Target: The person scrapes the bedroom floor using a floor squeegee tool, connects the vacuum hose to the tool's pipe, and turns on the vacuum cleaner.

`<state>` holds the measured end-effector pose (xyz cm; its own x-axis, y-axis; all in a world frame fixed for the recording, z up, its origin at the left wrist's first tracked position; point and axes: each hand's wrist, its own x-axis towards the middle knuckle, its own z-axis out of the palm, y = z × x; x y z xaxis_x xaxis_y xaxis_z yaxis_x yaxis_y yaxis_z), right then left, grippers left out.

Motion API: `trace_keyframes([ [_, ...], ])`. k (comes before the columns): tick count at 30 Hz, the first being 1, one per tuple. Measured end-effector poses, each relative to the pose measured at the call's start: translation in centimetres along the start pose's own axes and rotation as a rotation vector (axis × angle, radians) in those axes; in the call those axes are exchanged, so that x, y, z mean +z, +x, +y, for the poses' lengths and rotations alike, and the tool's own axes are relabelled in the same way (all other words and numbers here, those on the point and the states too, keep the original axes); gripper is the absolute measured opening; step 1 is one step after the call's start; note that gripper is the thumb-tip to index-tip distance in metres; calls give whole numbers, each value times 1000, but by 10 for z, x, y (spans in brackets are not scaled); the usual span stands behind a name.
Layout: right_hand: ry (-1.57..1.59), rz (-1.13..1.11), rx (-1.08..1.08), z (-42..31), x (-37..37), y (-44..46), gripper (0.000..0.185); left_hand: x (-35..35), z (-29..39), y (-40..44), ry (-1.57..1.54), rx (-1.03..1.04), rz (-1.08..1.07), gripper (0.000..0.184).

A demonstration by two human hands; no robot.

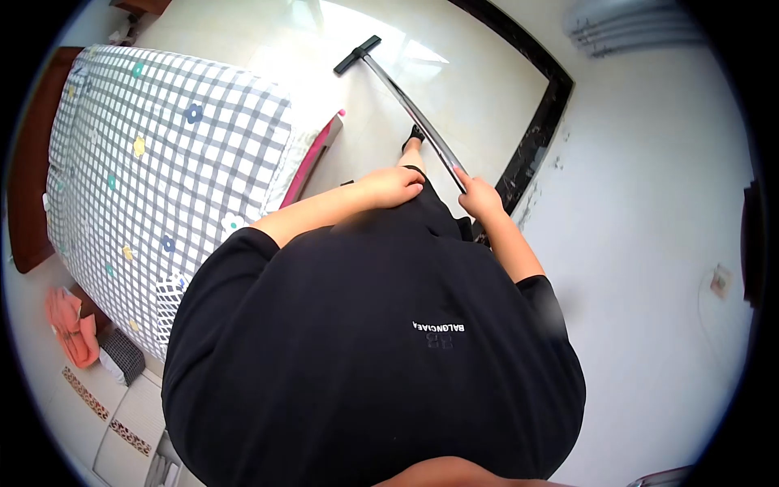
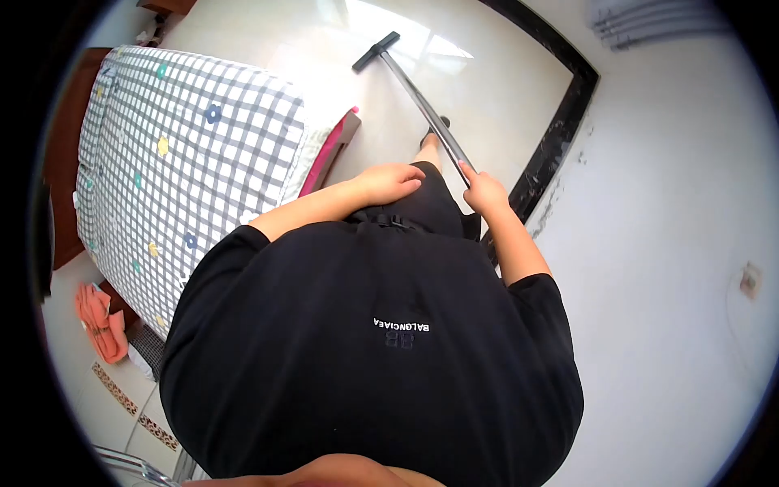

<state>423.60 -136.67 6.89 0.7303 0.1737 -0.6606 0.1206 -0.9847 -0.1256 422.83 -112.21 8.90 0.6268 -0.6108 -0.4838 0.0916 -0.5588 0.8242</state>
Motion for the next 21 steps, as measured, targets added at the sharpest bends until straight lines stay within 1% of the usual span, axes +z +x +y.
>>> trace_keyframes([
  [3, -32, -14, -84, 17, -42, 53, 65, -45, -2, 39, 38, -34, 84, 37],
  [6, -155, -59, -206, 30, -93, 102, 63, -93, 1, 79, -44, -39, 167, 37],
  [8, -162, -118, -256, 31, -136, 134, 63, -123, 8, 99, -94, -137, 235, 37],
  [9, -168, -142, -278, 33, -156, 151, 63, -140, 19, 107, -157, -148, 221, 37],
  [10, -180, -146, -305, 32, -174, 170, 63, -147, 20, 122, -38, -174, 246, 36],
  [12, -367, -181, -436, 27, -210, 213, 63, -165, 15, 142, -88, -40, 295, 35],
  [13, -430, -175, -470, 23, -224, 236, 61, -171, 10, 154, -92, -67, 309, 35],
  [14, -454, -198, -491, 10, -248, 254, 62, -183, 13, 154, -123, -77, 349, 35],
  [16, -508, -161, -616, -12, -279, 298, 59, -205, 6, 155, -233, -139, 429, 35],
  [17, -534, -162, -644, -30, -295, 320, 59, -220, 2, 157, -247, -150, 463, 35],
  [19, -665, -210, -623, -75, -317, 355, 62, -245, -8, 155, -303, -210, 517, 35],
  [21, -676, -198, -666, -121, -331, 392, 62, -272, -30, 160, -342, -208, 595, 35],
])
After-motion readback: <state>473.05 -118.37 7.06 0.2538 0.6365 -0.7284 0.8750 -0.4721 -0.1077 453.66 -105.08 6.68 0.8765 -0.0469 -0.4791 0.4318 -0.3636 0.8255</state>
